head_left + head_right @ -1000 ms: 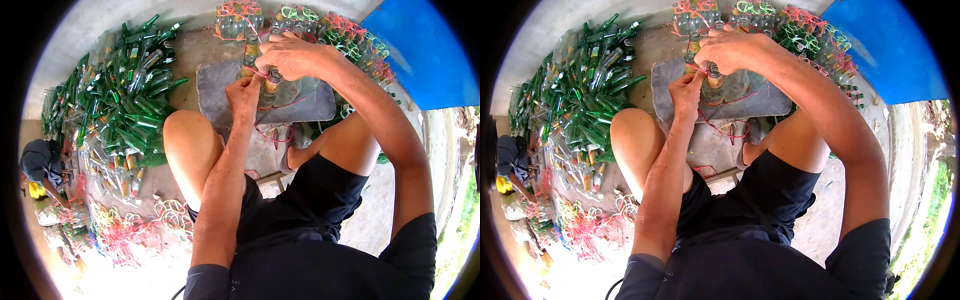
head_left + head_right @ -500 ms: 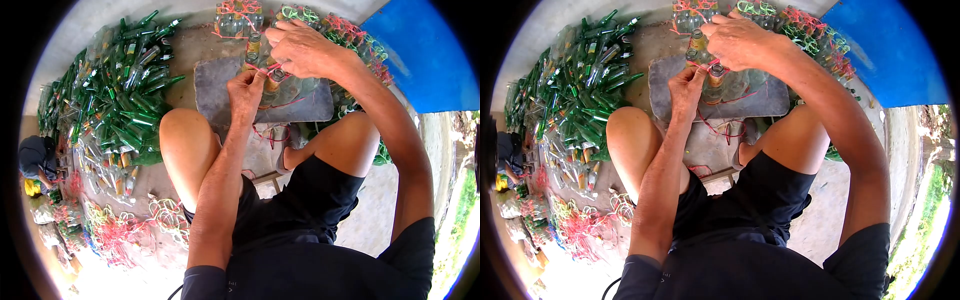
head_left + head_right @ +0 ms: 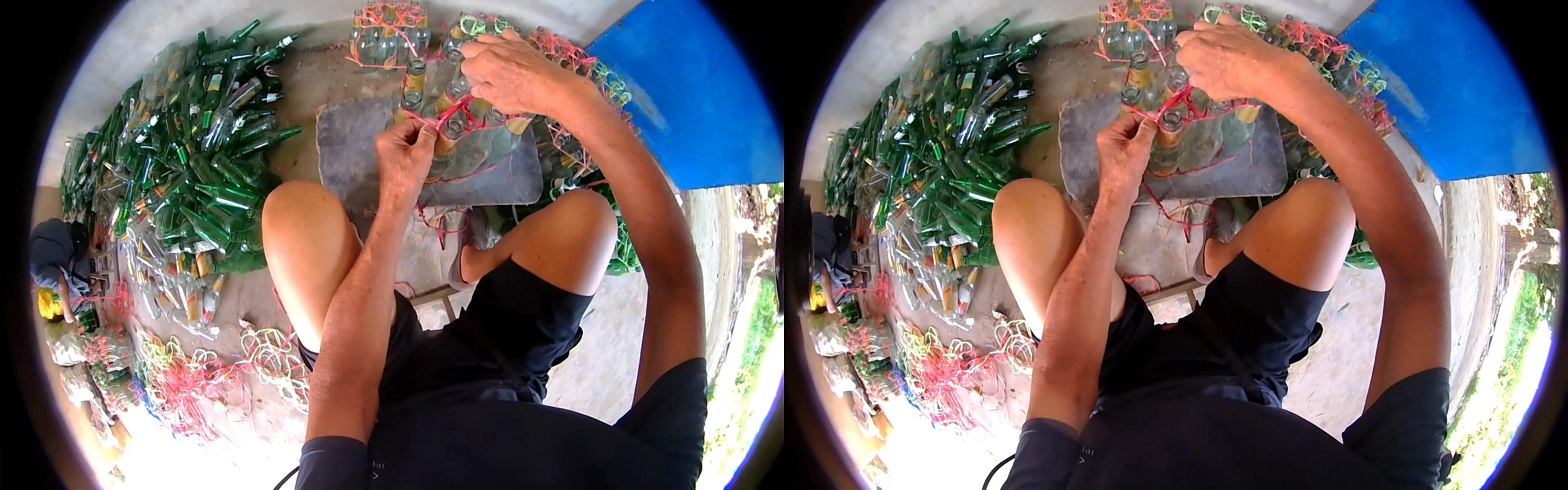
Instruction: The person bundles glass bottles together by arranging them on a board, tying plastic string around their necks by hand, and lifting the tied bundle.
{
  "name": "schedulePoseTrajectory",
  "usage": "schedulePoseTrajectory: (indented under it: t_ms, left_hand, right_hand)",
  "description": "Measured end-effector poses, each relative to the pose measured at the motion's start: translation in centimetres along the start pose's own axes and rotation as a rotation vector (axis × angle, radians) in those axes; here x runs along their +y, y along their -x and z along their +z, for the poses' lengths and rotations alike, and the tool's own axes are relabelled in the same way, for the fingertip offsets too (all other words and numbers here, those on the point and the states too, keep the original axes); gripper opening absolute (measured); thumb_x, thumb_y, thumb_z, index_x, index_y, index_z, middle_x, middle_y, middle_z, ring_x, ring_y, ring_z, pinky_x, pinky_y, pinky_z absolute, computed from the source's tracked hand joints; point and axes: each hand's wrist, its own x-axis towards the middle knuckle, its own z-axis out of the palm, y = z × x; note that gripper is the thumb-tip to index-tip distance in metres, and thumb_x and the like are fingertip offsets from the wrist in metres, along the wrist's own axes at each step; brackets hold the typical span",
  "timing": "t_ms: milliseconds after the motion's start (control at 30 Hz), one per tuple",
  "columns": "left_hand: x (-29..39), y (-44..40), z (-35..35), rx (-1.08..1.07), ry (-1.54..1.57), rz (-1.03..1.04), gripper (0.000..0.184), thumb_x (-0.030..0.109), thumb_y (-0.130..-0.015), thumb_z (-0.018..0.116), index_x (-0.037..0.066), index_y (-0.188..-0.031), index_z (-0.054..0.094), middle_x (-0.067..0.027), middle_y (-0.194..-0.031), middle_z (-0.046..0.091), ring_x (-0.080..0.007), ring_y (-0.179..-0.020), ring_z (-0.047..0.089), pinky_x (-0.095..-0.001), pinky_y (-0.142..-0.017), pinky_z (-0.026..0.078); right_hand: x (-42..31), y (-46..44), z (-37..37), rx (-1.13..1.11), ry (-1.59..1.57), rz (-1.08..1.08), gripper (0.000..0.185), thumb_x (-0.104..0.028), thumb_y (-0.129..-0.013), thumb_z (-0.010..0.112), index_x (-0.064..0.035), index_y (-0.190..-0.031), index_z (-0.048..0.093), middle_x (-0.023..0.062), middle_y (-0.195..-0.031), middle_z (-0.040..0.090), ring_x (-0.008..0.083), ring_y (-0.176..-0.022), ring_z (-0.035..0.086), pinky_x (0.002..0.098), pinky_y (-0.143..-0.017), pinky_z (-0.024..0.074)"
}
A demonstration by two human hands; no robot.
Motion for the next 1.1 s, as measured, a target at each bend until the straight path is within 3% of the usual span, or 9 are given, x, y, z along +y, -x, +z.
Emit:
schedulePoseTrajectory:
  t_ms: [100, 200, 367, 467, 600, 767, 900, 967, 1100]
  left_hand:
    - [-0.2, 0.0, 0.2, 0.016, 0.029, -0.008, 0.018, 0.014, -0.099, 0.071, -0.003, -0.094, 0.076, 0.0048, -0.078, 0.065, -0.003, -0.068, 0.05, -0.0239, -0.059, 0.039]
    - [-0.6, -0.4, 0.2, 0.018, -0.043, 0.029, 0.02, 0.01, -0.101, 0.066, -0.006, -0.092, 0.075, -0.0014, -0.077, 0.071, -0.005, -0.067, 0.059, -0.0252, -0.06, 0.048]
    - [-0.8, -0.3, 0.4, 0.02, 0.012, 0.037, 0.021, 0.01, -0.101, 0.066, -0.005, -0.091, 0.075, 0.0004, -0.076, 0.069, -0.0041, -0.067, 0.057, -0.0251, -0.06, 0.047]
    - [-1.2, -0.3, 0.6, 0.041, 0.025, 0.057, 0.021, 0.01, -0.101, 0.065, -0.005, -0.091, 0.075, 0.0, -0.077, 0.07, -0.0045, -0.068, 0.058, -0.0252, -0.06, 0.048]
    - [-0.6, 0.3, 0.7, 0.052, 0.037, 0.046, 0.02, 0.008, -0.1, 0.063, -0.006, -0.091, 0.074, -0.0003, -0.077, 0.07, -0.005, -0.068, 0.059, -0.0254, -0.06, 0.048]
    - [-0.5, 0.6, 0.5, 0.114, 0.109, 0.005, 0.019, 0.008, -0.097, 0.064, -0.007, -0.09, 0.075, 0.0025, -0.074, 0.067, -0.0042, -0.064, 0.054, -0.0247, -0.057, 0.043]
    - [-0.2, 0.6, -0.7, 0.121, 0.042, -0.087, 0.019, 0.012, -0.093, 0.074, -0.005, -0.102, 0.078, 0.0025, -0.081, 0.068, -0.0047, -0.069, 0.054, -0.0238, -0.06, 0.042]
    - [0.2, 0.6, -1.2, 0.155, 0.007, -0.069, 0.019, 0.012, -0.093, 0.074, -0.004, -0.1, 0.078, 0.0025, -0.081, 0.068, -0.0052, -0.068, 0.054, -0.0245, -0.059, 0.042]
    - [1.7, 1.2, -1.8, 0.134, -0.07, -0.06, 0.018, 0.012, -0.093, 0.074, -0.005, -0.097, 0.079, 0.0022, -0.079, 0.067, -0.0058, -0.068, 0.054, -0.0249, -0.06, 0.043]
  right_hand:
    - [0.3, -0.2, 0.6, 0.054, 0.035, -0.002, 0.01, -0.013, -0.088, 0.069, -0.003, -0.086, 0.068, 0.0079, -0.102, 0.061, 0.0267, -0.103, 0.061, 0.0445, -0.089, 0.0448]
    - [0.8, -0.6, 1.1, 0.013, -0.008, 0.052, 0.008, -0.009, -0.092, 0.066, -0.0031, -0.086, 0.064, 0.009, -0.1, 0.056, 0.027, -0.102, 0.06, 0.0453, -0.091, 0.0438]
    - [2.1, -1.8, 3.3, 0.152, -0.068, -0.017, 0.006, -0.005, -0.086, 0.064, -0.0015, -0.081, 0.066, 0.0112, -0.094, 0.062, 0.0342, -0.087, 0.067, 0.0495, -0.078, 0.0513]
    - [1.9, -2.3, 3.6, 0.094, -0.159, 0.027, 0.01, -0.005, -0.089, 0.064, -0.0006, -0.082, 0.058, 0.013, -0.093, 0.055, 0.0365, -0.085, 0.063, 0.0501, -0.078, 0.0507]
    - [1.7, -3.4, 3.9, 0.044, -0.272, 0.105, 0.007, -0.005, -0.087, 0.063, 0.0015, -0.087, 0.062, 0.016, -0.094, 0.063, 0.038, -0.09, 0.066, 0.049, -0.079, 0.0524]
    - [2.5, -4.2, 4.8, -0.013, -0.451, 0.129, 0.015, -0.006, -0.086, 0.064, 0.0015, -0.095, 0.073, 0.0214, -0.091, 0.072, 0.0387, -0.09, 0.07, 0.0464, -0.08, 0.0547]
    - [2.9, -3.8, 4.9, -0.048, -0.586, 0.15, 0.017, -0.006, -0.087, 0.062, 0.0019, -0.097, 0.074, 0.0206, -0.091, 0.073, 0.0378, -0.087, 0.071, 0.046, -0.081, 0.0557]
    - [2.6, -3.3, 4.7, -0.053, -0.621, 0.199, 0.017, -0.007, -0.089, 0.062, 0.0022, -0.097, 0.074, 0.0202, -0.093, 0.073, 0.0366, -0.088, 0.071, 0.0454, -0.082, 0.0556]
    - [1.4, -1.3, 5.4, 0.217, -0.516, 0.178, 0.019, -0.014, -0.092, 0.063, -0.0004, -0.102, 0.073, 0.0176, -0.097, 0.072, 0.0342, -0.092, 0.07, 0.0447, -0.084, 0.0559]
